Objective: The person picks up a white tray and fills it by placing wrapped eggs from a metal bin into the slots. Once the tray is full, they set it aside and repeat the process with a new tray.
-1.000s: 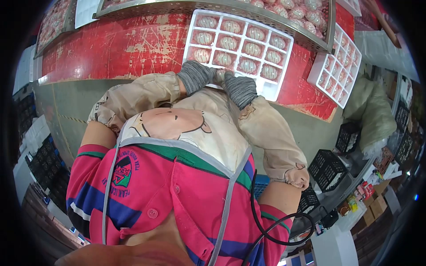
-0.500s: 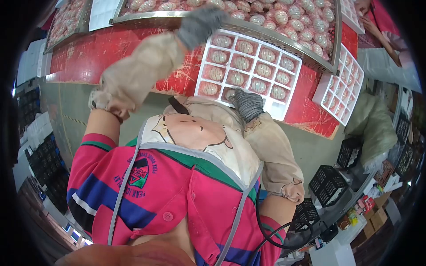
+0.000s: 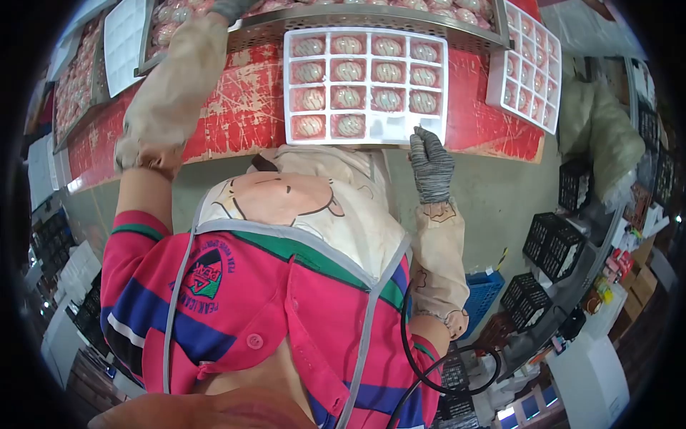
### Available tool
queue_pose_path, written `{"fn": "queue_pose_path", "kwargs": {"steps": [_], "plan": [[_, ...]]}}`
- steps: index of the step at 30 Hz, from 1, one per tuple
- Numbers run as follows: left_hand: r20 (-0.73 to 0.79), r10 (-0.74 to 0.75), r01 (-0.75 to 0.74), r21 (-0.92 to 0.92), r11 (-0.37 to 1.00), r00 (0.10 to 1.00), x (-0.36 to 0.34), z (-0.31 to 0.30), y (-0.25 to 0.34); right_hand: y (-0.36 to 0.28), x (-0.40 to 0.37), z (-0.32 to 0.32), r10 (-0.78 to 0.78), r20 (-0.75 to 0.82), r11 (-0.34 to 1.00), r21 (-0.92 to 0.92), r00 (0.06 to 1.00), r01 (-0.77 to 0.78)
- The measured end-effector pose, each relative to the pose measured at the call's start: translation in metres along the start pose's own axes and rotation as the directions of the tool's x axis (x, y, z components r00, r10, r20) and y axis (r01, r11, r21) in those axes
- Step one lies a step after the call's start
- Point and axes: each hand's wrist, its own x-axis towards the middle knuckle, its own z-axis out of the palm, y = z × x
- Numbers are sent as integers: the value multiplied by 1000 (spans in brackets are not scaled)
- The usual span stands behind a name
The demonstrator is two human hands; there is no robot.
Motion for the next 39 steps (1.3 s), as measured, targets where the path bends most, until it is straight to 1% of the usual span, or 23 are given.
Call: {"fn": "queue_pose_path", "kwargs": {"steps": [2,3,4,5,7,9,11,13,14,15,16,18,19,20,21,22,24,29,31,35,37,38,39], "plan": [[-182,84,-126,-236,964,980,-21,22,11,-4,2,-8,11,-14,999,51,1000,-11],[50,315,-285,-309,907,948,-10,60,-2,-6,3,-12,24,-11,995,98,1000,-23],[253,530,-405,-414,815,809,0,99,-15,-8,5,-15,23,-8,995,94,1000,-22],[161,534,-358,-580,732,830,-30,117,11,-12,8,-17,-10,9,995,95,1000,9],[443,542,155,-855,495,714,-79,149,47,-19,11,-19,-37,33,995,98,999,33],[586,514,216,-764,607,627,-96,188,66,-24,14,-23,-132,105,991,27,986,130],[648,451,268,-708,653,613,-100,214,78,-20,20,-27,-145,160,984,-79,976,159],[705,383,314,-645,697,597,-103,225,81,-15,29,-27,-240,352,836,-398,905,376],[478,360,42,-644,764,801,-107,226,80,-11,33,-25,-243,402,789,-448,883,421],[197,365,-211,-539,816,910,-113,227,77,-6,36,-20,-244,408,789,-444,880,424],[135,321,-254,-365,896,937,-122,210,81,-1,39,-16,-217,474,688,-546,853,478],[180,391,-317,-336,887,903,-128,209,68,0,44,-6,-136,536,541,-664,833,515],[228,461,-382,-315,869,858,-133,211,62,1,47,-4,-133,545,542,-659,828,521],[91,477,-434,-297,851,874,-142,217,61,2,51,-3,-131,559,527,-660,819,535],[93,468,-424,-296,856,879,-145,222,61,2,54,-1,-129,575,512,-659,808,551],[187,427,-389,-209,897,885,-145,214,71,0,55,1,-128,581,513,-655,804,555],[300,366,-354,-95,930,881,-144,217,78,-3,54,1,-71,644,358,-696,762,622],[396,337,-356,-26,934,854,-130,214,88,9,68,5,-75,715,304,-648,695,699],[546,256,-338,54,940,798,-124,211,94,13,70,5,-91,722,303,-636,686,710],[553,283,-400,100,911,784,-126,210,102,24,75,10,-68,741,247,-637,668,731],[598,214,-367,146,919,773,-123,220,104,31,80,15,-68,749,237,-629,659,740],[483,325,-396,51,917,813,-126,217,107,35,82,20,-63,737,237,-644,673,728],[478,330,-401,52,915,814,-123,223,107,37,85,25,-63,722,236,-660,689,713]]}}
